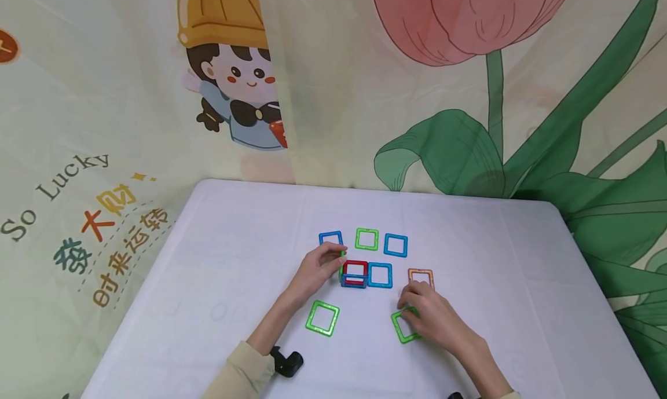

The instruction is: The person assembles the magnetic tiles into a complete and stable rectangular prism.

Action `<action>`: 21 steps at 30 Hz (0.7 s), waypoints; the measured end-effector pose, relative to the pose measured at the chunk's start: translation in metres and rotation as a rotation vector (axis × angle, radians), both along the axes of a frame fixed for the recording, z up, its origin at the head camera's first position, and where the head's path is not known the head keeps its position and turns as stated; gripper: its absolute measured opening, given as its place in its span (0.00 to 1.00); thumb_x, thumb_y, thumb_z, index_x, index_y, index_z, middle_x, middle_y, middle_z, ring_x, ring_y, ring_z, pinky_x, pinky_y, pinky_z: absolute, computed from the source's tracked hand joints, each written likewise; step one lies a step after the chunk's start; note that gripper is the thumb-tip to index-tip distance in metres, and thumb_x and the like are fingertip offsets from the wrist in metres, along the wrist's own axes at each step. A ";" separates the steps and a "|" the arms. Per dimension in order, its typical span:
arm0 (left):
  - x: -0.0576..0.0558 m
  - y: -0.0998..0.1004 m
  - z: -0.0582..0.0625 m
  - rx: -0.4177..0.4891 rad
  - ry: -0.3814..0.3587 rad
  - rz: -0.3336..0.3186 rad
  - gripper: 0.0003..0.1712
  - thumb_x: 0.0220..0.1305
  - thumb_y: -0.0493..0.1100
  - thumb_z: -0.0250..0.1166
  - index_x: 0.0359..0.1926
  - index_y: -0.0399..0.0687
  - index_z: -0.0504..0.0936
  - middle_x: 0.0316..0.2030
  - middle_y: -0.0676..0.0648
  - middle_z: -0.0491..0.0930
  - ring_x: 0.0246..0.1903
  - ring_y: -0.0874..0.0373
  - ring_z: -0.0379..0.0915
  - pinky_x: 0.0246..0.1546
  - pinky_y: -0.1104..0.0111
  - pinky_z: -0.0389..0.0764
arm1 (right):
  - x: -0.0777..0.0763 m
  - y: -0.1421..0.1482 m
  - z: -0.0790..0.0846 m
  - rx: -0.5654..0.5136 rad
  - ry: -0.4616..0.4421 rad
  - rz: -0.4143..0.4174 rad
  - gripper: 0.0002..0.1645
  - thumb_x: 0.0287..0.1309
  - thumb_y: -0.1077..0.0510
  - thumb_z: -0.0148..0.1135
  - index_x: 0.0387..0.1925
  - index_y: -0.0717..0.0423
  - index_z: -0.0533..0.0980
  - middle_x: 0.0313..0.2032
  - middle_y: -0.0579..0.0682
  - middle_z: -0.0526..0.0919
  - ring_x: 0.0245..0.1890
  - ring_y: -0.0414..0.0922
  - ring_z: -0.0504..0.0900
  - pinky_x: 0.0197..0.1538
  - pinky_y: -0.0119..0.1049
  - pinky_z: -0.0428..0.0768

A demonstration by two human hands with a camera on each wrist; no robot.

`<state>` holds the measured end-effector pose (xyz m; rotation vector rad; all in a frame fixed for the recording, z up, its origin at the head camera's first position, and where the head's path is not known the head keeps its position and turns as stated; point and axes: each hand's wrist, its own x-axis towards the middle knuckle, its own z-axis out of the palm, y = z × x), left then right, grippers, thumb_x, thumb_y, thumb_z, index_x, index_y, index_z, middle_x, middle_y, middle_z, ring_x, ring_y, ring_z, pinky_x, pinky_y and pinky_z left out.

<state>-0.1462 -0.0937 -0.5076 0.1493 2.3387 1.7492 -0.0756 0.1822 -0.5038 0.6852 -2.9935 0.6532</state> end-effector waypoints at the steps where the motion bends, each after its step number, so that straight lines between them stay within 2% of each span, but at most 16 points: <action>1: 0.000 0.000 0.000 -0.001 0.000 0.000 0.18 0.74 0.41 0.62 0.62 0.52 0.80 0.59 0.48 0.81 0.60 0.52 0.77 0.61 0.56 0.81 | 0.000 0.001 0.000 0.000 0.002 0.008 0.10 0.48 0.64 0.80 0.31 0.49 0.87 0.42 0.43 0.82 0.44 0.40 0.76 0.48 0.38 0.85; 10: 0.000 0.001 0.002 -0.014 -0.011 0.001 0.18 0.74 0.42 0.62 0.62 0.52 0.80 0.59 0.48 0.81 0.60 0.51 0.77 0.62 0.56 0.81 | -0.002 0.003 0.001 0.005 0.024 0.061 0.13 0.46 0.66 0.81 0.27 0.49 0.83 0.42 0.45 0.81 0.43 0.41 0.76 0.48 0.40 0.84; 21: 0.001 0.000 0.003 -0.021 -0.009 -0.004 0.18 0.74 0.42 0.62 0.62 0.50 0.80 0.60 0.47 0.80 0.62 0.50 0.77 0.62 0.56 0.81 | -0.007 -0.005 0.006 0.017 -0.044 -0.051 0.11 0.50 0.62 0.80 0.31 0.47 0.83 0.32 0.39 0.84 0.34 0.36 0.76 0.43 0.34 0.84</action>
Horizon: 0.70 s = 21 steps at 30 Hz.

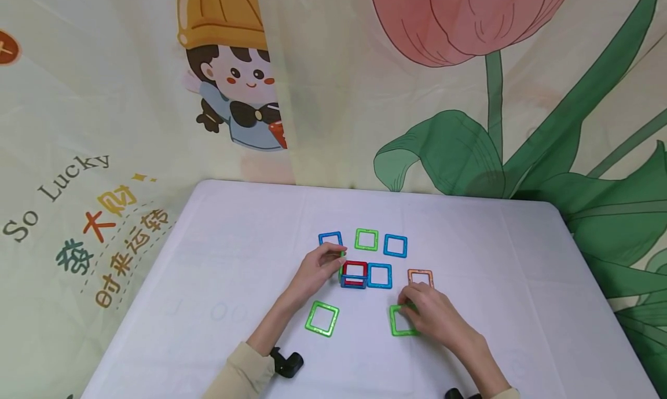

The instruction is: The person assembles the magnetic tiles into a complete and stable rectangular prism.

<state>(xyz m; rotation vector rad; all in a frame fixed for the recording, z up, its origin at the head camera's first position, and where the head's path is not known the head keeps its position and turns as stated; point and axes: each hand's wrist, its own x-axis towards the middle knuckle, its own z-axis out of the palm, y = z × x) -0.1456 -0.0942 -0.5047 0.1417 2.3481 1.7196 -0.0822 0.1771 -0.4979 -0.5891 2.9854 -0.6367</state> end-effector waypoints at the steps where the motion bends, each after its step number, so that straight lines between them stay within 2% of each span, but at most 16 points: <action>1: 0.000 0.000 0.000 -0.001 0.001 0.000 0.18 0.75 0.42 0.62 0.62 0.50 0.80 0.60 0.47 0.81 0.62 0.50 0.77 0.61 0.56 0.81 | 0.000 -0.001 0.001 0.001 -0.003 -0.005 0.11 0.50 0.62 0.80 0.31 0.47 0.83 0.32 0.39 0.84 0.33 0.36 0.76 0.42 0.33 0.84; 4: 0.000 0.000 0.001 -0.002 -0.005 0.003 0.18 0.74 0.42 0.62 0.62 0.50 0.80 0.60 0.47 0.81 0.61 0.51 0.77 0.62 0.57 0.81 | -0.001 -0.002 0.003 0.004 -0.009 -0.015 0.10 0.51 0.62 0.79 0.34 0.48 0.84 0.32 0.40 0.85 0.32 0.36 0.77 0.42 0.34 0.84; 9: 0.000 0.000 0.001 -0.007 -0.001 -0.003 0.18 0.74 0.42 0.62 0.62 0.50 0.80 0.60 0.47 0.81 0.62 0.50 0.77 0.62 0.57 0.81 | -0.002 -0.004 0.007 0.017 0.002 -0.010 0.11 0.53 0.62 0.78 0.40 0.51 0.88 0.36 0.43 0.87 0.36 0.38 0.81 0.44 0.36 0.86; 13: 0.001 0.000 0.001 -0.005 -0.004 -0.007 0.19 0.75 0.42 0.62 0.63 0.49 0.79 0.60 0.47 0.81 0.62 0.50 0.77 0.62 0.57 0.81 | -0.002 -0.003 0.009 0.014 0.024 0.017 0.09 0.54 0.62 0.78 0.38 0.50 0.89 0.35 0.43 0.86 0.36 0.39 0.81 0.41 0.34 0.85; 18: 0.000 -0.001 0.000 -0.002 -0.007 -0.012 0.19 0.75 0.42 0.61 0.63 0.48 0.79 0.61 0.46 0.80 0.63 0.50 0.76 0.62 0.58 0.80 | -0.004 -0.005 0.011 0.000 0.060 0.027 0.09 0.54 0.64 0.77 0.37 0.50 0.89 0.38 0.45 0.87 0.40 0.41 0.83 0.44 0.36 0.87; 21: 0.000 0.000 0.001 0.002 -0.013 -0.010 0.19 0.75 0.43 0.62 0.63 0.49 0.79 0.61 0.46 0.80 0.63 0.50 0.76 0.62 0.58 0.80 | -0.006 -0.008 0.013 -0.006 0.076 0.024 0.09 0.54 0.63 0.77 0.38 0.49 0.89 0.38 0.45 0.86 0.39 0.40 0.82 0.41 0.32 0.85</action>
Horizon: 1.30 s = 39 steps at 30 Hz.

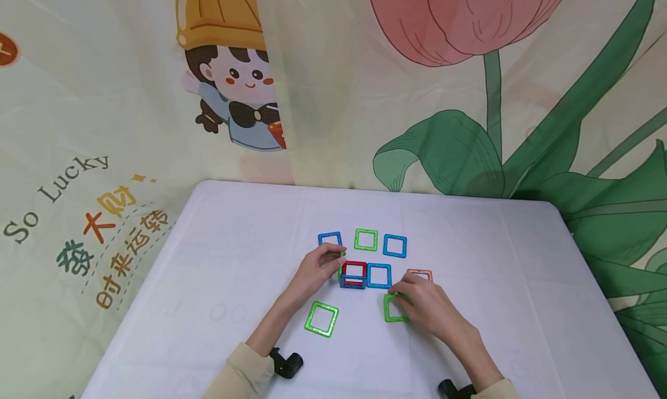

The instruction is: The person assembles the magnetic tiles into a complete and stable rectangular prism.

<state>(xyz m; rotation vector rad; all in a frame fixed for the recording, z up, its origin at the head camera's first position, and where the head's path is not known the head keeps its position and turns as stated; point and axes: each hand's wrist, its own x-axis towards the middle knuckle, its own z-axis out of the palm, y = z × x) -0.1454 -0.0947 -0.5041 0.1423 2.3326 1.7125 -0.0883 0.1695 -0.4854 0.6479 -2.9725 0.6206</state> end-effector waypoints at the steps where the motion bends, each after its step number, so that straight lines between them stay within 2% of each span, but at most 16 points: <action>1: 0.000 0.000 0.000 0.001 0.000 0.002 0.19 0.75 0.43 0.62 0.63 0.50 0.79 0.61 0.46 0.80 0.63 0.50 0.76 0.62 0.58 0.80 | -0.001 -0.001 0.001 -0.006 0.004 0.002 0.09 0.54 0.63 0.77 0.38 0.49 0.89 0.38 0.45 0.86 0.38 0.40 0.81 0.39 0.31 0.84; 6: 0.001 0.000 0.000 0.009 -0.001 0.012 0.18 0.74 0.42 0.62 0.62 0.51 0.79 0.60 0.47 0.81 0.63 0.50 0.76 0.62 0.56 0.81 | -0.004 -0.005 0.003 -0.030 0.012 -0.004 0.09 0.53 0.63 0.78 0.37 0.50 0.89 0.35 0.44 0.85 0.34 0.39 0.79 0.34 0.27 0.80; 16: 0.001 0.000 -0.001 0.000 0.004 0.019 0.18 0.74 0.42 0.62 0.62 0.53 0.80 0.60 0.48 0.80 0.62 0.50 0.77 0.62 0.56 0.81 | -0.010 -0.010 0.005 -0.068 0.016 -0.022 0.10 0.52 0.64 0.78 0.37 0.50 0.89 0.34 0.44 0.86 0.31 0.37 0.79 0.37 0.27 0.82; 26: 0.001 0.001 0.000 0.003 0.004 0.016 0.18 0.74 0.43 0.62 0.62 0.52 0.79 0.60 0.48 0.80 0.62 0.51 0.77 0.62 0.55 0.80 | -0.014 -0.018 0.009 -0.062 0.022 -0.037 0.10 0.52 0.62 0.79 0.38 0.49 0.89 0.35 0.45 0.86 0.34 0.39 0.81 0.44 0.33 0.87; 39: 0.002 0.002 -0.001 -0.002 0.009 0.020 0.18 0.74 0.43 0.62 0.62 0.52 0.80 0.60 0.48 0.80 0.62 0.50 0.77 0.62 0.56 0.81 | -0.016 -0.025 0.008 -0.063 0.087 -0.029 0.11 0.52 0.61 0.80 0.39 0.51 0.89 0.35 0.46 0.86 0.33 0.40 0.82 0.39 0.31 0.86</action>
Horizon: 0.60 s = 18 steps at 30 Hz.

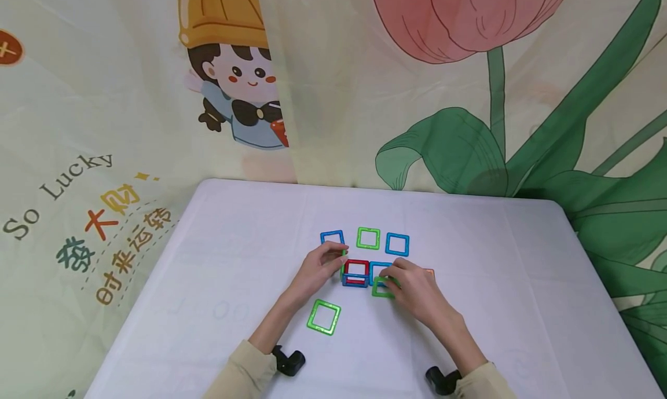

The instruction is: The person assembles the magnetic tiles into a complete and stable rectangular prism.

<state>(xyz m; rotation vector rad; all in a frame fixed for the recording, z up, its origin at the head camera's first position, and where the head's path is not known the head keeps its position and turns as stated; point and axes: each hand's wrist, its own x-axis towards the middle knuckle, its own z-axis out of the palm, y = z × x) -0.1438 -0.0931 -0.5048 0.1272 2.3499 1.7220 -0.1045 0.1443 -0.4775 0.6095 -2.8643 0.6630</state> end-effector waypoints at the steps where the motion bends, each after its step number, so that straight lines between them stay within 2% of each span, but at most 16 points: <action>1: 0.000 0.000 0.000 0.001 0.000 0.001 0.18 0.74 0.43 0.62 0.62 0.52 0.80 0.60 0.48 0.80 0.62 0.50 0.77 0.62 0.56 0.81 | 0.000 -0.001 0.000 0.002 0.006 0.001 0.11 0.52 0.61 0.80 0.38 0.51 0.89 0.35 0.46 0.86 0.33 0.40 0.82 0.39 0.31 0.86; 10: -0.001 0.001 -0.002 0.005 0.001 0.005 0.18 0.74 0.43 0.62 0.62 0.53 0.80 0.60 0.48 0.81 0.62 0.50 0.77 0.61 0.56 0.81 | -0.001 -0.007 0.002 0.010 0.015 -0.008 0.12 0.53 0.61 0.79 0.40 0.50 0.88 0.38 0.49 0.87 0.37 0.44 0.86 0.41 0.35 0.88; 18: -0.001 0.000 -0.002 0.002 0.003 0.008 0.18 0.74 0.42 0.62 0.62 0.53 0.80 0.60 0.47 0.81 0.62 0.50 0.77 0.62 0.55 0.81 | 0.000 -0.006 0.002 0.017 0.044 0.009 0.12 0.52 0.59 0.80 0.40 0.50 0.88 0.36 0.47 0.86 0.34 0.42 0.85 0.40 0.35 0.88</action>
